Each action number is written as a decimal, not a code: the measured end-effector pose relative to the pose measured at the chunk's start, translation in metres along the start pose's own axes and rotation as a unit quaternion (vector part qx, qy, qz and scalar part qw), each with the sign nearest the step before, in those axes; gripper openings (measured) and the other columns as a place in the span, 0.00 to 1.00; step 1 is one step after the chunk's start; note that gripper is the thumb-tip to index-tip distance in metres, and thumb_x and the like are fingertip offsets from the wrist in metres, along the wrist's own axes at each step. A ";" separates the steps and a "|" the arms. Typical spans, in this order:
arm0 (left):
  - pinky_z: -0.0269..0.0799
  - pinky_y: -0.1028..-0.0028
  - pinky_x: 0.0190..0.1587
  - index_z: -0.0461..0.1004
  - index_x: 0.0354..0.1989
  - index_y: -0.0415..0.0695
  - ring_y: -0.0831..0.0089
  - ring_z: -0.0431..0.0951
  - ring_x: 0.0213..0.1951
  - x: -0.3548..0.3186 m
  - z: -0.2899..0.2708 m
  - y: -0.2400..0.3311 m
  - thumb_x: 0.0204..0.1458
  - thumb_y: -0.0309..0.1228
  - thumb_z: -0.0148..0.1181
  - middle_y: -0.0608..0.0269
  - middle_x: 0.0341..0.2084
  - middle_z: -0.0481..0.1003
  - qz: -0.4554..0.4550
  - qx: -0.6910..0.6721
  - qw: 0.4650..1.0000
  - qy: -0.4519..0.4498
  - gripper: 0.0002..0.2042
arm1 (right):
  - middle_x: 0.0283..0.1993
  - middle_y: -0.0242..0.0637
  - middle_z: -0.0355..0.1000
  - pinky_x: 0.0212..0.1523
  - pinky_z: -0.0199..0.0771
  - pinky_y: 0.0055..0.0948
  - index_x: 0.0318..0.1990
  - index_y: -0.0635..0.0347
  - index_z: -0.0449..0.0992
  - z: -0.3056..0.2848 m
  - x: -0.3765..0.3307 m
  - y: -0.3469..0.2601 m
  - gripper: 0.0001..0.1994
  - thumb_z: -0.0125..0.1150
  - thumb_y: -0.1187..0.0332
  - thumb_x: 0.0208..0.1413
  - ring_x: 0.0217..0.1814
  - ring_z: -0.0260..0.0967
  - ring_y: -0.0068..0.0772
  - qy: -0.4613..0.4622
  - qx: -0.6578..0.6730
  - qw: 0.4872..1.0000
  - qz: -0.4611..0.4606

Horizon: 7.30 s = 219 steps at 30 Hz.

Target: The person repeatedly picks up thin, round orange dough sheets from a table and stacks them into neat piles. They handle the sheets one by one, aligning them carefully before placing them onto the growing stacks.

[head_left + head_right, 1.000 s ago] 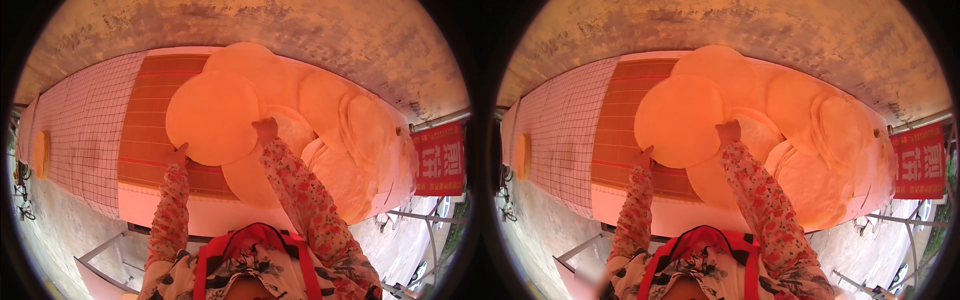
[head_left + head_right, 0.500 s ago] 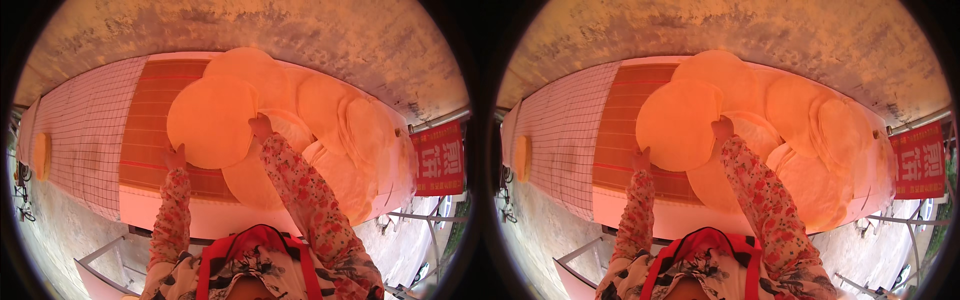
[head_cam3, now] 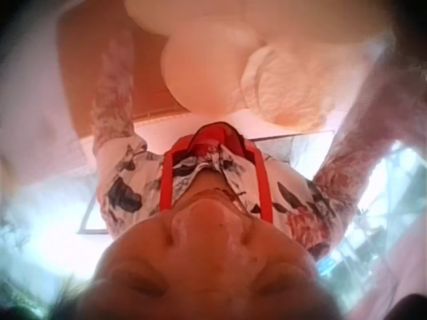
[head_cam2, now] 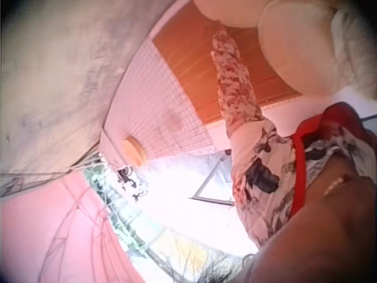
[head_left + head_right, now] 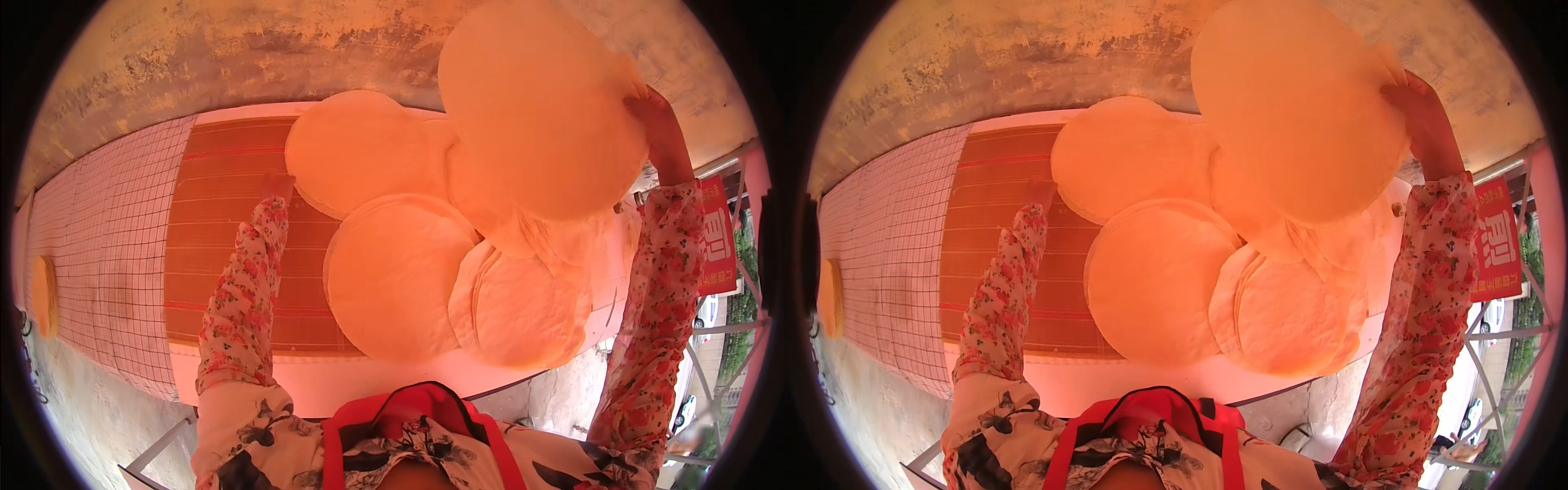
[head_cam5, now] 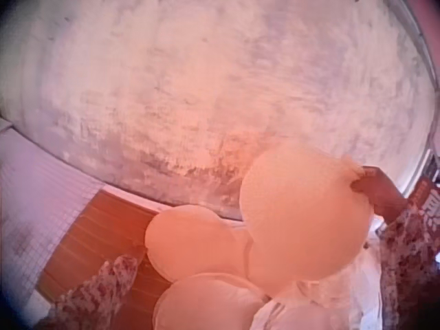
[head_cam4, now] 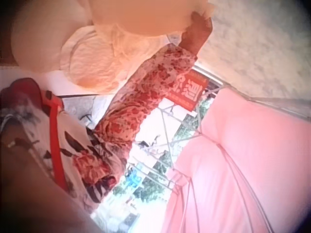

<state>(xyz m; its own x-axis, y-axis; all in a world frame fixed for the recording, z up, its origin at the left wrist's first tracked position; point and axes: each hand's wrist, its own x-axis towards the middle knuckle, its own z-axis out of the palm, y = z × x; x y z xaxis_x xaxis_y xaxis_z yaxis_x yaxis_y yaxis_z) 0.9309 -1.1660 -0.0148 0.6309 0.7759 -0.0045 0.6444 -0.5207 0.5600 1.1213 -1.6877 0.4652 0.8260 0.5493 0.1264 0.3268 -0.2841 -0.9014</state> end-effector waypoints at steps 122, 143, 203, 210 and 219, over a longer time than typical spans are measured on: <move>0.71 0.75 0.35 0.73 0.40 0.35 0.76 0.75 0.31 0.007 -0.359 0.185 0.47 0.25 0.52 0.62 0.32 0.76 0.155 -0.035 0.980 -0.123 0.12 | 0.56 0.50 0.65 0.57 0.65 0.42 0.53 0.63 0.67 0.151 -0.326 0.318 0.24 0.61 0.72 0.44 0.58 0.62 0.51 0.050 -0.271 0.961 -0.028; 0.64 0.57 0.55 0.63 0.55 0.37 0.48 0.62 0.57 -0.396 0.074 0.241 0.40 0.26 0.59 0.45 0.58 0.59 0.560 -0.081 0.791 -0.232 0.29 | 0.46 0.45 0.71 0.42 0.72 0.30 0.55 0.69 0.65 0.020 -0.453 0.418 0.31 0.68 0.62 0.45 0.42 0.70 0.36 0.487 -0.020 0.785 0.383; 0.72 0.77 0.40 0.70 0.49 0.37 0.81 0.75 0.36 -0.353 -0.082 0.671 0.50 0.25 0.54 0.65 0.37 0.76 0.475 -0.093 0.703 -0.520 0.17 | 0.33 0.31 0.73 0.38 0.72 0.28 0.34 0.57 0.73 -0.011 -0.523 0.421 0.07 0.61 0.66 0.51 0.37 0.71 0.27 0.419 0.409 0.697 0.414; 0.72 0.76 0.43 0.68 0.52 0.37 0.76 0.76 0.40 -0.336 -0.106 0.719 0.53 0.27 0.54 0.63 0.41 0.75 0.437 -0.172 0.676 -0.568 0.17 | 0.44 0.39 0.74 0.43 0.76 0.34 0.47 0.65 0.70 0.004 -0.501 0.424 0.13 0.56 0.73 0.53 0.45 0.73 0.36 0.463 0.545 0.652 0.253; 0.73 0.72 0.46 0.66 0.53 0.37 0.70 0.76 0.43 -0.269 -0.052 0.761 0.55 0.29 0.53 0.60 0.43 0.75 0.320 -0.398 0.620 -0.596 0.17 | 0.44 0.39 0.73 0.38 0.76 0.30 0.49 0.65 0.69 -0.024 -0.488 0.397 0.17 0.55 0.78 0.50 0.42 0.73 0.35 0.460 0.471 0.713 0.239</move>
<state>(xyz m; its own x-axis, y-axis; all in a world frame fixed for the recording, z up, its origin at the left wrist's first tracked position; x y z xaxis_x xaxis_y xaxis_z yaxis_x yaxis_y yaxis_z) 1.2289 -1.7528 0.4555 0.8247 -0.5591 0.0855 -0.0204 0.1216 0.9924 0.8590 -2.0878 0.0554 0.8327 -0.3060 -0.4615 -0.1890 0.6262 -0.7564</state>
